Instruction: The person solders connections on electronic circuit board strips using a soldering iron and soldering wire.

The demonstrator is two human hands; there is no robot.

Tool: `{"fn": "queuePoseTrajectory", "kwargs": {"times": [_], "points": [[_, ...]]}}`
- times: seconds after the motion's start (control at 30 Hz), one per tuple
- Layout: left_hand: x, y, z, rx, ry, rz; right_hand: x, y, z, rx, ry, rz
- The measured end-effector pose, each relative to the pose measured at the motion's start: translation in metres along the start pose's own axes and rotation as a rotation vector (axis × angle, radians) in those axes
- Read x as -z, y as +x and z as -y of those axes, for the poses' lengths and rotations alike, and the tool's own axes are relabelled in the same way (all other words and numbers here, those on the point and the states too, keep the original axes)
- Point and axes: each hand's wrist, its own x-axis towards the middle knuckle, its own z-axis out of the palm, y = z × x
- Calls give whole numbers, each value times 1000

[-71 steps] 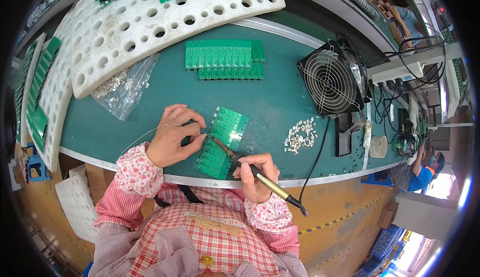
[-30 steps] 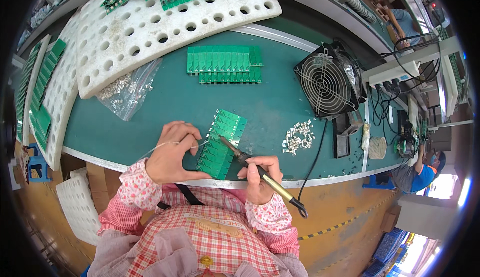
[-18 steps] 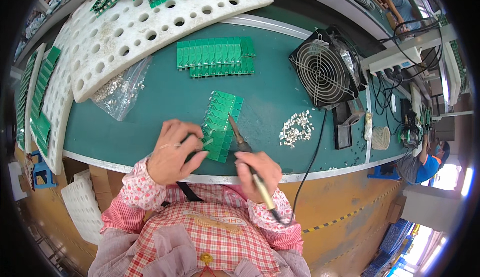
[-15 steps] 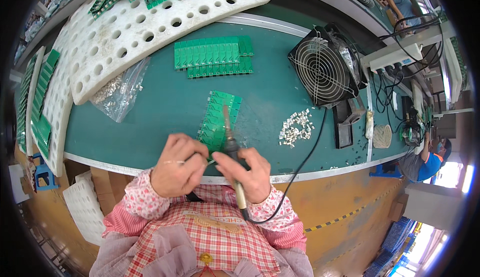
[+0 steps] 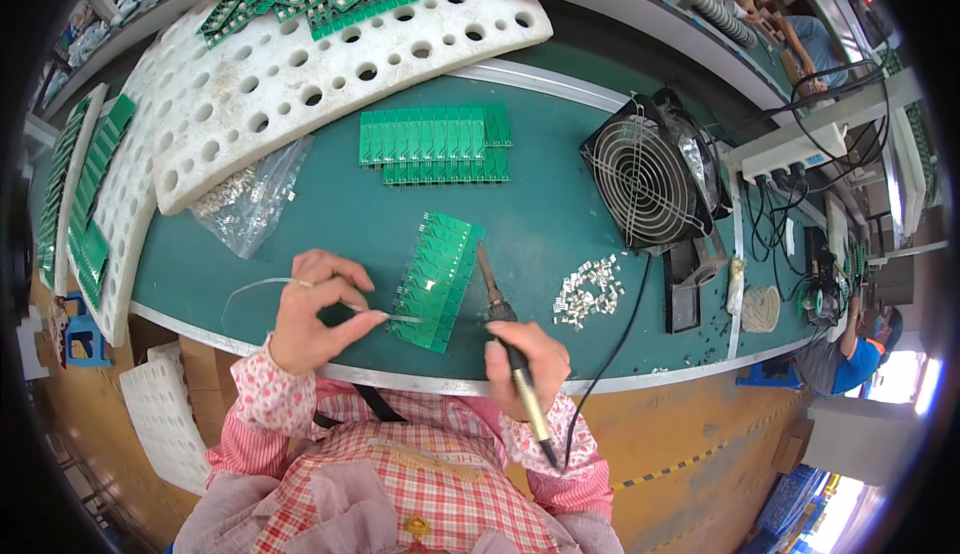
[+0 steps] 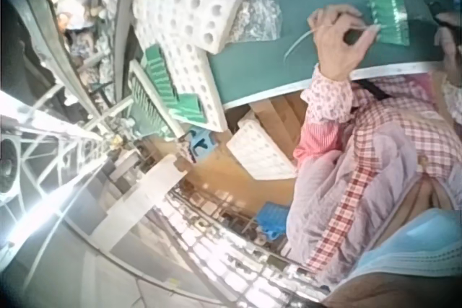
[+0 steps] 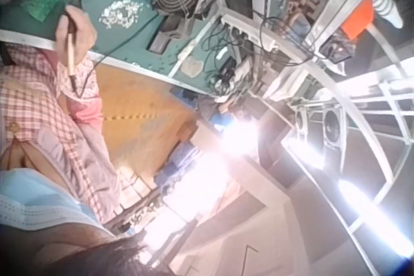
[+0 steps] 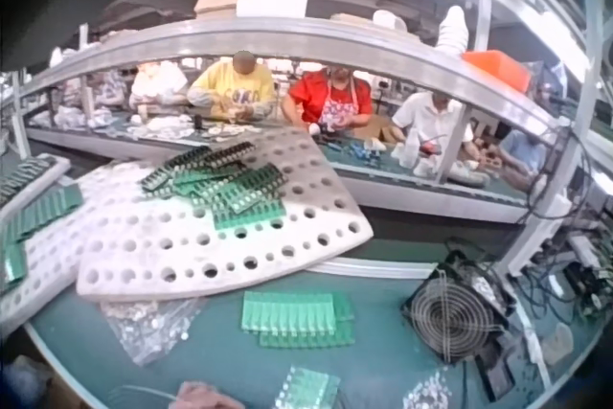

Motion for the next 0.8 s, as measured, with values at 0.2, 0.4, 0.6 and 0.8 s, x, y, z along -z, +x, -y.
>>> {"fn": "queuePoseTrajectory", "kwargs": {"times": [0.2,0.4,0.6,0.8], "points": [[-7,4,28,187,-97,-24,-10,0,5,-444,359,-79],[-7,6,28,146,-85,15,-13,2,3,-506,350,11],[-7,7,29,143,-86,51,-15,3,3,-526,358,18],[-8,9,28,117,-59,1,-17,3,2,-533,357,25]]}}
